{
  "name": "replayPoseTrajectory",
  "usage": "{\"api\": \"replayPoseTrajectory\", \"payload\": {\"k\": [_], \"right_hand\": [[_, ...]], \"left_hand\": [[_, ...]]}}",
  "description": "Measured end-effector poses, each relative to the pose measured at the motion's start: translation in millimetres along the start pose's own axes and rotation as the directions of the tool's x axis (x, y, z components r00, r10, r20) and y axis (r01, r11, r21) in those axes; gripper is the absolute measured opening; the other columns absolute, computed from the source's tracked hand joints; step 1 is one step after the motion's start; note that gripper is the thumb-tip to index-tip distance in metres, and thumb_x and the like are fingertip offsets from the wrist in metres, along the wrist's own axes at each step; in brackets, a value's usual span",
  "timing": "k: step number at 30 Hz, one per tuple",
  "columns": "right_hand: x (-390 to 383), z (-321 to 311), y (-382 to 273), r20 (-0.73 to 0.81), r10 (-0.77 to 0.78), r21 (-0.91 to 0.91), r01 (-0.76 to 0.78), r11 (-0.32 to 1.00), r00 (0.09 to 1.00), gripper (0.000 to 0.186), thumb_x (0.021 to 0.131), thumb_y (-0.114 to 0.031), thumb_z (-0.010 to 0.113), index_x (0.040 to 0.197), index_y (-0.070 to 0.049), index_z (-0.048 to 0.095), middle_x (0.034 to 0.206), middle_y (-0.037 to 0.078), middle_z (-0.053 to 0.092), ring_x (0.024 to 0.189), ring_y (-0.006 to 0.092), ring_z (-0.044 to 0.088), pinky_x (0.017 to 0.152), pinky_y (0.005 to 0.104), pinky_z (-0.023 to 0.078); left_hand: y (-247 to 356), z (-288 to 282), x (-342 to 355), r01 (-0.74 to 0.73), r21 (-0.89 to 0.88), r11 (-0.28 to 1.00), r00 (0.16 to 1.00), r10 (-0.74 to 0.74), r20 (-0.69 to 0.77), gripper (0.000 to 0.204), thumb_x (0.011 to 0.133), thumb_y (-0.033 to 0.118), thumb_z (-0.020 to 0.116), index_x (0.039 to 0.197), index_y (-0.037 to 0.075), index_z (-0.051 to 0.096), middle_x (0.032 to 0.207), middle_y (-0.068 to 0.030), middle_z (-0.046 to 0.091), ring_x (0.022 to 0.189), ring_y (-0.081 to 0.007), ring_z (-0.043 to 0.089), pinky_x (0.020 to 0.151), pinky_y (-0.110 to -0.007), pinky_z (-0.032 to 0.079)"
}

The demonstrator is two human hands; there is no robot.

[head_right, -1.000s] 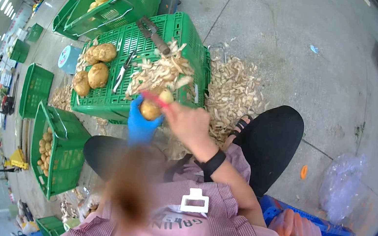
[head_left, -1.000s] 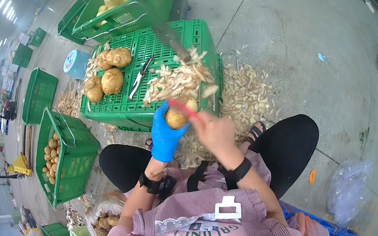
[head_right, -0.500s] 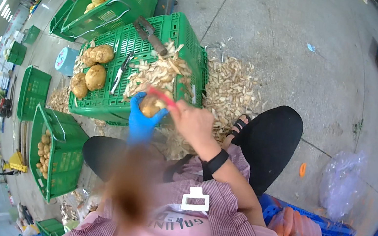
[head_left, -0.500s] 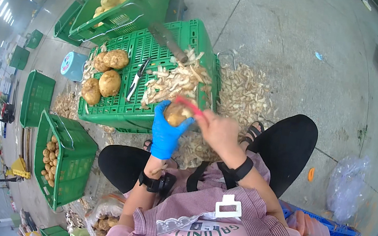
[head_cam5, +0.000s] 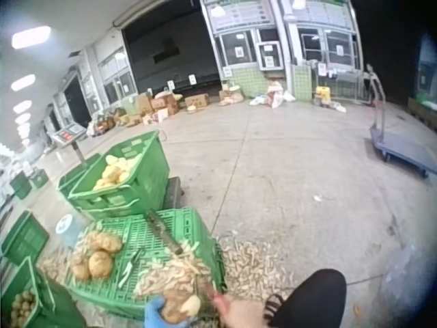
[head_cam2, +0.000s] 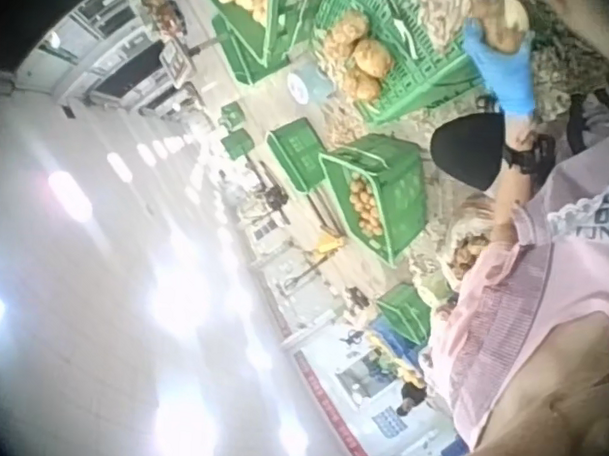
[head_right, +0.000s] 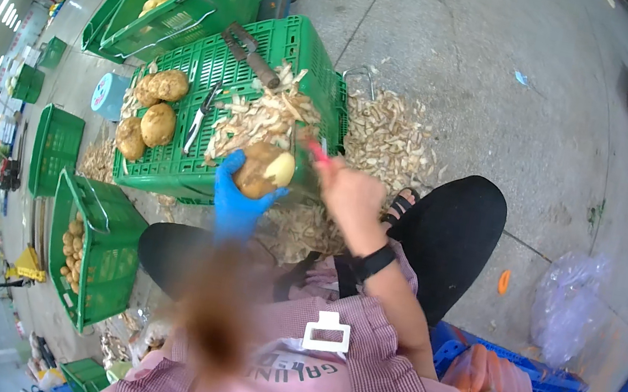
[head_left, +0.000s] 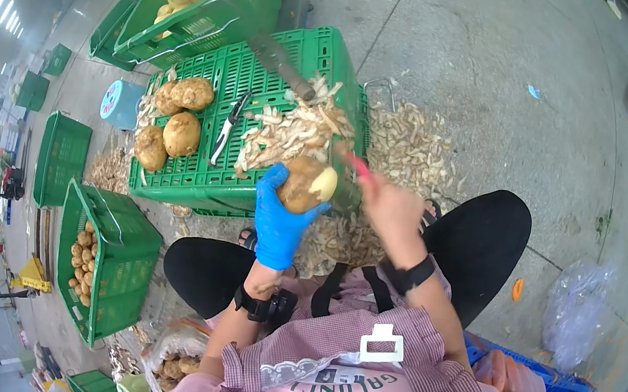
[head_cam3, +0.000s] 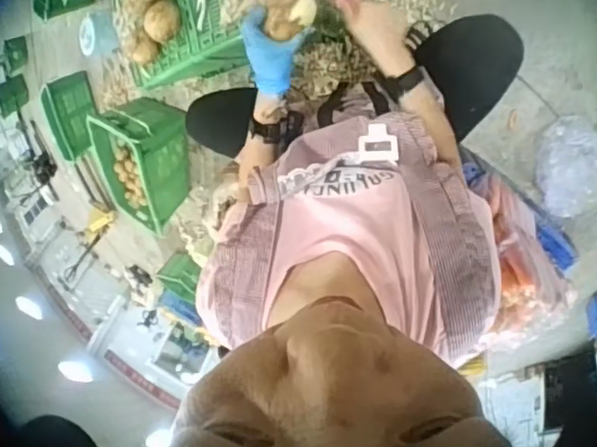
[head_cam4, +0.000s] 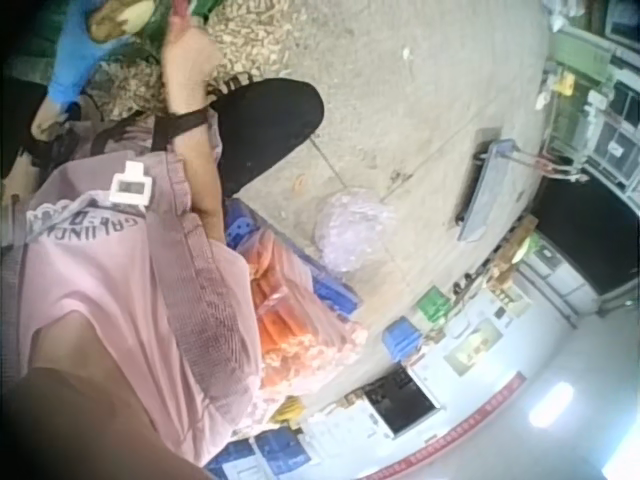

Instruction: Open a large bag of potatoes with a knife and peel individual potatoes into a crate.

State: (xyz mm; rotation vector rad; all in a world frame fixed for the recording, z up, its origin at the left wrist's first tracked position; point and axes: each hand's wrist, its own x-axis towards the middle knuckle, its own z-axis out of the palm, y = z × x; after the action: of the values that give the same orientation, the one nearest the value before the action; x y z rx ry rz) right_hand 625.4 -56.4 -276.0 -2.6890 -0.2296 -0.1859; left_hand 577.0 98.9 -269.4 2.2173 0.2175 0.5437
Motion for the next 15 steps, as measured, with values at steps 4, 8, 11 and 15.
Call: {"api": "replayPoseTrajectory", "payload": {"k": [4, 8, 11, 15], "right_hand": [[-12, -8, -7, -0.032, -0.146, 0.201, 0.150, 0.968, 0.989, 0.023, 0.077, -0.032, 0.048, 0.069, -0.011, 0.052, 0.048, 0.010, 0.050, 0.042, 0.0265, 0.050, 0.039, 0.0361, 0.038], [-11, -6, -14, 0.056, -0.144, 0.217, 0.129, 0.968, 0.988, 0.023, 0.078, -0.031, 0.047, 0.069, -0.011, 0.052, 0.049, 0.010, 0.051, 0.042, 0.0269, 0.050, 0.040, 0.0379, 0.037], [-5, 14, 17, 0.057, -0.057, 0.187, 0.046, 0.981, 0.997, 0.028, 0.078, -0.035, 0.046, 0.063, -0.011, 0.049, 0.045, 0.007, 0.050, 0.038, 0.0244, 0.049, 0.038, 0.0344, 0.036], [-19, -15, -16, -0.086, -0.356, 0.250, 0.366, 0.896, 0.930, 0.023, 0.077, -0.031, 0.048, 0.066, -0.012, 0.052, 0.045, 0.008, 0.049, 0.041, 0.0254, 0.050, 0.038, 0.0371, 0.037]], "left_hand": [[-13, 3, -5, -0.015, -0.074, 0.997, 1.000, 0.013, -0.024, 0.067, 0.050, 0.016, 0.077, 0.100, 0.000, 0.035, 0.106, -0.0141, 0.040, 0.098, -0.0249, 0.043, 0.084, -0.033, 0.037], [6, 2, -1, 0.199, -0.161, 0.967, 0.979, -0.190, 0.071, 0.068, 0.051, 0.018, 0.077, 0.101, 0.000, 0.035, 0.104, -0.0132, 0.040, 0.097, -0.0233, 0.043, 0.082, -0.033, 0.037], [-2, -6, -1, 0.117, -0.102, 0.988, 0.992, -0.111, 0.060, 0.072, 0.051, 0.021, 0.078, 0.104, -0.001, 0.034, 0.102, -0.0131, 0.042, 0.095, -0.0227, 0.044, 0.081, -0.032, 0.038], [-7, -7, -10, 0.103, -0.037, 0.994, 0.994, -0.101, 0.052, 0.074, 0.051, 0.023, 0.077, 0.107, -0.002, 0.036, 0.101, -0.0139, 0.044, 0.093, -0.0229, 0.047, 0.079, -0.031, 0.040]]}}
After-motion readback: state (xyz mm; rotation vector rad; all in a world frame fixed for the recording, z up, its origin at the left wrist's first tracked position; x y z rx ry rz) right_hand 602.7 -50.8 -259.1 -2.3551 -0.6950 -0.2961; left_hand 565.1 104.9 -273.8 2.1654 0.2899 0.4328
